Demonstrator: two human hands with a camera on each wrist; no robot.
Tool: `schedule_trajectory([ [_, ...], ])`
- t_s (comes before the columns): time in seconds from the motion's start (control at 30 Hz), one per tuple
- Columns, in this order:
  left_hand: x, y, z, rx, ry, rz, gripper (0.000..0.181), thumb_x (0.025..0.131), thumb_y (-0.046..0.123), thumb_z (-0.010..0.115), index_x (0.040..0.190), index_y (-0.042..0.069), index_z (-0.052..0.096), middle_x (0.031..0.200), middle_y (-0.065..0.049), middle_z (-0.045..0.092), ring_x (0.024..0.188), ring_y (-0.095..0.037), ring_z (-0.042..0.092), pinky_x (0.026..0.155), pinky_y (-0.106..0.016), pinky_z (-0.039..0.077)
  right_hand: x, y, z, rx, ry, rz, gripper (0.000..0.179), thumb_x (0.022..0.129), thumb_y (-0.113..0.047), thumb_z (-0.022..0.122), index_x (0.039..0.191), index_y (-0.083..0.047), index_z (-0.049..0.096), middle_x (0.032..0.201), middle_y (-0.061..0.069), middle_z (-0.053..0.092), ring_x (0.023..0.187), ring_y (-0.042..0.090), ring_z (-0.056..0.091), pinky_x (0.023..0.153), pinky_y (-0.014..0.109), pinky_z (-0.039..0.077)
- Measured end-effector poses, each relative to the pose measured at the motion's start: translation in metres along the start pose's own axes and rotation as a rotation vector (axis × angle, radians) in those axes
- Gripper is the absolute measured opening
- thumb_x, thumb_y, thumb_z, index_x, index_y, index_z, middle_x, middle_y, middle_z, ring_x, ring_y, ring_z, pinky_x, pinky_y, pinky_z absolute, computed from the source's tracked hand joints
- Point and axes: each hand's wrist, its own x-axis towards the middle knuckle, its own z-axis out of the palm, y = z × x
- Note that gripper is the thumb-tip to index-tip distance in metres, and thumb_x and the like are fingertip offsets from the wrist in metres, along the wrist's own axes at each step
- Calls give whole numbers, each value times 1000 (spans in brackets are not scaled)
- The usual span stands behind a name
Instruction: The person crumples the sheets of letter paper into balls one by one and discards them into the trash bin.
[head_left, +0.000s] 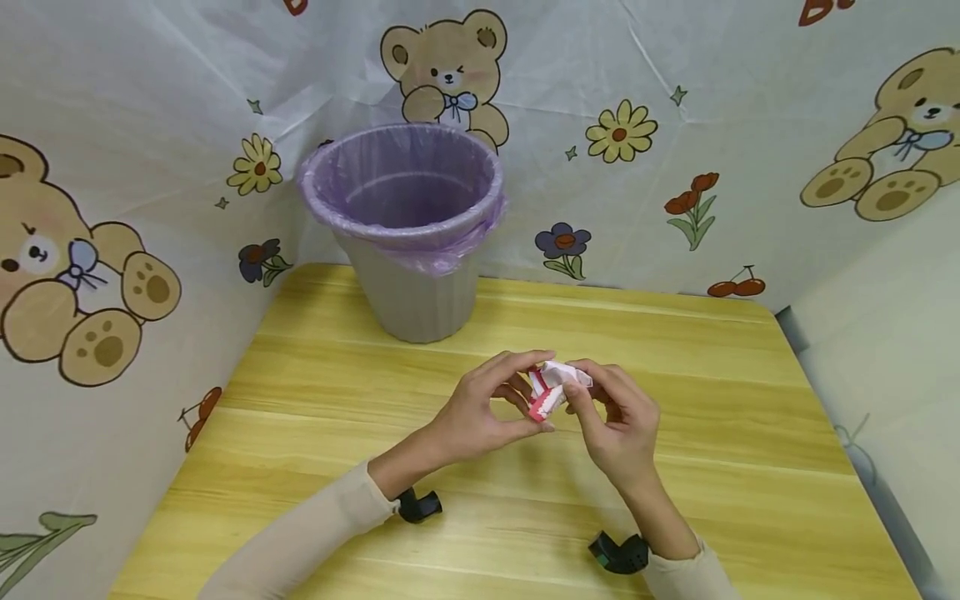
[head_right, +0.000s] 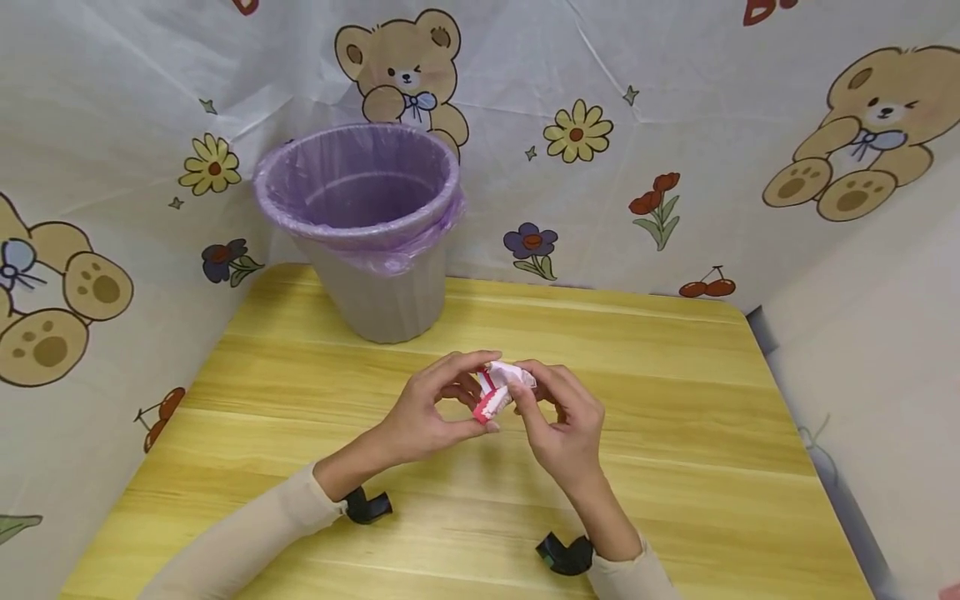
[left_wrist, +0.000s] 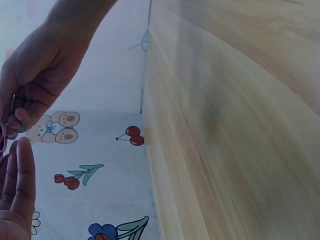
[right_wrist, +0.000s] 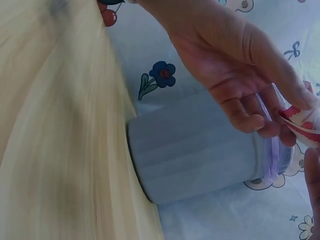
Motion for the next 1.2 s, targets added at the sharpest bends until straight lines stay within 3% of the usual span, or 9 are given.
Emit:
schedule_trajectory([
  [0.27, 0, -4, 4, -50, 138, 83, 52, 88, -2, 85, 137, 5, 69, 105, -10, 74, 88, -14, 73, 75, -29, 68, -3, -9, 6, 98, 1, 121, 25, 91, 22, 68, 116, 19, 70, 99, 6, 76, 69, 9, 70, 60, 19, 61],
  [0.43, -1, -5, 4, -113, 179, 70, 38, 91, -4, 81, 128, 4, 73, 102, -12, 74, 85, -11, 71, 71, -30, 68, -4, -13, 11, 99, 13, 168, 27, 90, 24, 68, 116, 18, 71, 101, 4, 77, 66, 9, 70, 58, 19, 61],
  [0.6, 0, -4, 3, -160, 180, 34, 28, 94, -7, 76, 120, 3, 74, 104, -15, 75, 84, -8, 70, 69, -30, 67, -5, -14, 12, 105, -1, 167, 27, 90, 23, 69, 117, 17, 72, 103, 7, 78, 69, 10, 73, 60, 20, 63],
  [0.83, 5, 1, 2, -275, 175, -26, 24, 94, -9, 76, 116, -1, 73, 107, -25, 74, 75, -9, 71, 63, -33, 66, 1, -10, 5, 197, -112, 91, 39, 86, 16, 80, 123, 21, 67, 106, 12, 74, 90, 12, 71, 76, 19, 65],
  [1.07, 6, 4, 2, -379, 149, -53, 14, 92, -14, 73, 104, -8, 71, 97, -35, 72, 69, -7, 71, 58, -32, 65, 2, -5, 6, 216, -137, 44, 28, 88, 19, 75, 115, 18, 70, 101, 16, 73, 75, 13, 65, 60, 20, 60],
  [1.2, 5, 2, 4, -451, 145, -54, 9, 92, -16, 72, 98, -11, 68, 91, -38, 67, 66, -6, 68, 57, -29, 63, -1, -3, 9, 193, -122, 46, 24, 89, 20, 73, 113, 16, 72, 98, 16, 72, 71, 11, 62, 61, 18, 58],
])
